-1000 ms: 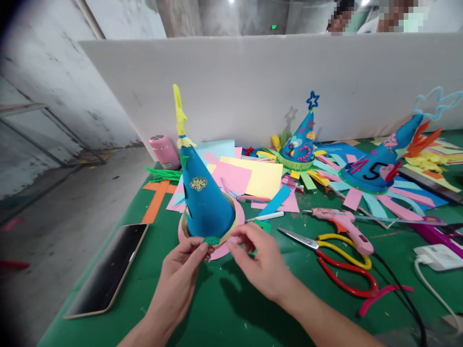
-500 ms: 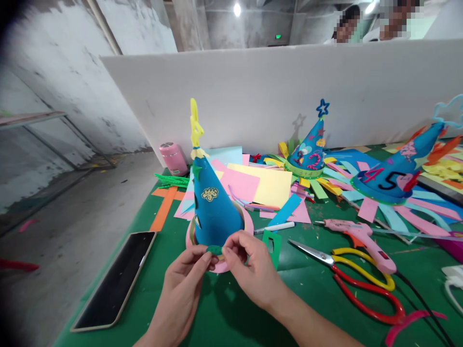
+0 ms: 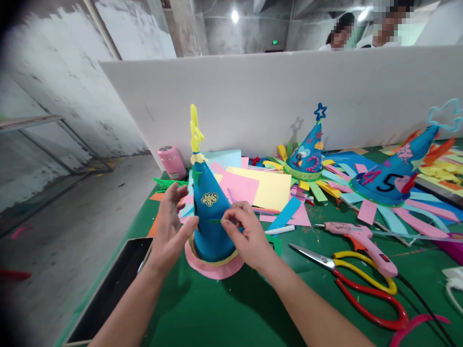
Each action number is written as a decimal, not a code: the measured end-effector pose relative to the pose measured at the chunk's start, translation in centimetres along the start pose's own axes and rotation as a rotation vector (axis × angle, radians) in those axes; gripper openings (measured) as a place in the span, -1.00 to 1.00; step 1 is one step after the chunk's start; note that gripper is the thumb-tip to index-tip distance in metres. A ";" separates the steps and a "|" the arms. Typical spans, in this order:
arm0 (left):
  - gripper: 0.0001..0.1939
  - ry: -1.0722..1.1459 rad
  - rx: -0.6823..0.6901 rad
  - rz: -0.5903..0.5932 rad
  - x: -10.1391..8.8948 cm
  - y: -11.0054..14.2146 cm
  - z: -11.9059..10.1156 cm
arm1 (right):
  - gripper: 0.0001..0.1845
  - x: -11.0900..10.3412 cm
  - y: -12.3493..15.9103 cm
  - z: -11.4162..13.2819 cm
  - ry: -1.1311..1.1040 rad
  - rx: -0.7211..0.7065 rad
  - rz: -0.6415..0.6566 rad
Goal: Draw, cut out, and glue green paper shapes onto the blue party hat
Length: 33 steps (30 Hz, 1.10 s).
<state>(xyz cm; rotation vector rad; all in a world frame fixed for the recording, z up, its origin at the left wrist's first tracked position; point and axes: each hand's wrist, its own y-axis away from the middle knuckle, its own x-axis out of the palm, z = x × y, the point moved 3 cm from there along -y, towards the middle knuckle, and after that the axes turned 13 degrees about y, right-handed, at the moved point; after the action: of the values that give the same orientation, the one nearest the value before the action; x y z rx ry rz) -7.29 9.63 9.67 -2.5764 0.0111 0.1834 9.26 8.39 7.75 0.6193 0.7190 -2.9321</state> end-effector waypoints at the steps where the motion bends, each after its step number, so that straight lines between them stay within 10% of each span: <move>1: -0.23 0.049 -0.029 0.049 0.0 -0.5 0.4 | -0.92 0.1 0.0 0.0 -0.007 0.002 -0.004; 33: -0.25 0.134 -0.079 0.130 1.6 -0.4 2.3 | -0.91 0.4 -0.2 0.5 0.095 0.040 -0.111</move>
<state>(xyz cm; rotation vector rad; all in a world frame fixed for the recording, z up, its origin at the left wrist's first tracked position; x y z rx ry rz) -5.94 11.27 7.78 -2.6639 0.2260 0.0599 8.67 8.34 8.02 0.7503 0.7278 -3.0433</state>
